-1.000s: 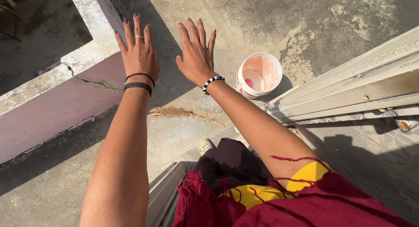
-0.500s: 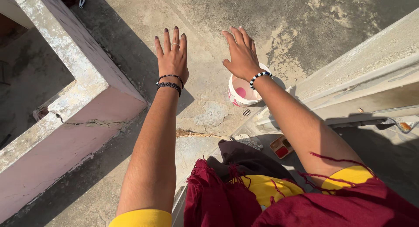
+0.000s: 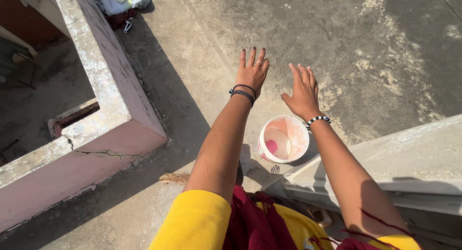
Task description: The person picks up a white cloth from the floor, fills a pink mug with water from a bucket on a rooftop, then fills the mug from a faucet and pours water onto the floor of a bathroom with a squat toilet.
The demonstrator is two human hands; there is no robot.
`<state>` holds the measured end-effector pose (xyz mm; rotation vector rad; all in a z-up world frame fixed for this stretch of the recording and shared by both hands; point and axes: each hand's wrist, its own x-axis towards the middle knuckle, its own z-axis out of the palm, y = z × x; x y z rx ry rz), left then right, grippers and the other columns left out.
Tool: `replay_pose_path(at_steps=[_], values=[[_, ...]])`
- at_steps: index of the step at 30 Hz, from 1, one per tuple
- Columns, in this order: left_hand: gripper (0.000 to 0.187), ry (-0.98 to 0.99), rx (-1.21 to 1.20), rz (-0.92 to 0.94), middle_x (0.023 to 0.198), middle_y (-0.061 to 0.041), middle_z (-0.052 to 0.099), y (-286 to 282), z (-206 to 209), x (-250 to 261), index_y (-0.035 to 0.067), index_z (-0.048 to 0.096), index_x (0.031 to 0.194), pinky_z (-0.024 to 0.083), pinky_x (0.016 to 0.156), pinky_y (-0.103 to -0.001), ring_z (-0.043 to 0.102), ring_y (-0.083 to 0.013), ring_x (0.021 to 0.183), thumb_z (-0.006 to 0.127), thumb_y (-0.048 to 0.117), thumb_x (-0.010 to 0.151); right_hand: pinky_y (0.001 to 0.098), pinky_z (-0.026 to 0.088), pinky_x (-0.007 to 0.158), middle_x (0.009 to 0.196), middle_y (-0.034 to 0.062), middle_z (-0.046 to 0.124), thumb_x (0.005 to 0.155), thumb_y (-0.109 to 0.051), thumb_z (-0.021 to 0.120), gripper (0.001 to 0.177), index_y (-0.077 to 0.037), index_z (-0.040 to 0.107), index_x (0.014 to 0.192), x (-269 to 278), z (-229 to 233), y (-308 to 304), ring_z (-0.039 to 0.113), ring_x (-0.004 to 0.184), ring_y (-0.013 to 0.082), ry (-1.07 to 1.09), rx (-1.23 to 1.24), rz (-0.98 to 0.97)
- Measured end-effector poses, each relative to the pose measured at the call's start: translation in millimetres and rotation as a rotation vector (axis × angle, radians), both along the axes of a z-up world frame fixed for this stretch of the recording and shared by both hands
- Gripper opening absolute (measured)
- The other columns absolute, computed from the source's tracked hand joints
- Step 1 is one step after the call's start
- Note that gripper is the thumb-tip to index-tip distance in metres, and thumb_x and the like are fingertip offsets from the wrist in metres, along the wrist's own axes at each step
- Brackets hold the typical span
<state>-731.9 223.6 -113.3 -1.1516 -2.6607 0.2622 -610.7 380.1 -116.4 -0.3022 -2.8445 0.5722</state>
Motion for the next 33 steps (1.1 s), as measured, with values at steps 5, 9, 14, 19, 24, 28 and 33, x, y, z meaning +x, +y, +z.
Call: replay_pose_path(at_steps=[5,9,14,19,24,28,33], values=[[0.088,-0.177,0.068,0.085,0.169,-0.009,0.016,44.4,-1.7,-59.1,0.016,0.021,0.161,0.013,0.124,-0.058,0.016,-0.0314,0.155,0.071,0.021,0.088,0.0561,0.019,0.122,0.164,0.0136,0.029,0.081,-0.021,0.08,0.091,-0.015,0.031,0.158,-64.6,-35.0,23.5,0.015,0.155,0.0363,-0.015,0.009,-0.111],[0.086,-0.066,0.107,0.036,0.168,-0.007,0.02,50.9,-23.8,-156.8,0.018,0.022,0.16,0.013,0.127,-0.056,0.019,-0.0242,0.156,0.07,0.019,0.089,0.0548,0.022,0.122,0.165,0.011,0.028,0.079,-0.023,0.081,0.093,-0.014,0.031,0.156,-142.2,-105.5,29.5,0.016,0.156,0.0327,-0.043,0.04,-0.105],[0.077,0.072,0.19,0.129,0.168,-0.006,0.025,4.1,-56.5,-312.0,0.019,0.027,0.158,0.015,0.127,-0.056,0.023,-0.0241,0.156,0.068,0.019,0.092,0.0555,0.024,0.122,0.165,0.0113,0.028,0.078,-0.025,0.083,0.096,-0.014,0.03,0.157,-309.8,-164.8,9.8,0.017,0.156,0.033,-0.073,0.053,-0.044],[0.065,0.038,0.104,0.298,0.167,-0.006,0.027,-105.8,-90.1,-416.6,0.018,0.033,0.154,0.013,0.126,-0.058,0.022,-0.0255,0.156,0.063,0.024,0.096,0.0565,0.021,0.121,0.162,0.0111,0.029,0.077,-0.027,0.082,0.097,-0.018,0.029,0.158,-443.9,-133.4,-79.9,0.017,0.154,0.0326,-0.007,0.022,0.158],[0.072,0.081,0.113,0.418,0.167,-0.009,0.027,-159.8,-83.7,-469.1,0.014,0.031,0.156,0.012,0.125,-0.058,0.022,-0.0274,0.155,0.064,0.018,0.093,0.0577,0.021,0.121,0.161,0.0116,0.032,0.077,-0.026,0.08,0.093,-0.016,0.033,0.156,-545.0,-95.8,-140.4,0.019,0.154,0.0336,0.072,0.061,0.283],[0.08,0.008,0.037,0.615,0.167,-0.01,0.024,-214.0,-74.7,-492.3,0.013,0.028,0.157,0.011,0.123,-0.056,0.019,-0.0275,0.154,0.067,0.014,0.087,0.0575,0.021,0.123,0.16,0.0127,0.033,0.078,-0.024,0.079,0.091,-0.014,0.033,0.157,-616.5,-87.9,-192.9,0.021,0.154,0.0334,0.098,0.096,0.449],[0.08,0.068,0.168,0.871,0.166,-0.01,0.027,-321.1,-86.7,-527.5,0.012,0.031,0.158,0.013,0.124,-0.056,0.022,-0.0269,0.154,0.067,0.012,0.086,0.0571,0.02,0.119,0.16,0.0143,0.03,0.079,-0.023,0.078,0.089,-0.014,0.031,0.154,-697.1,-90.5,-290.5,0.018,0.152,0.0359,0.062,0.19,0.757]])
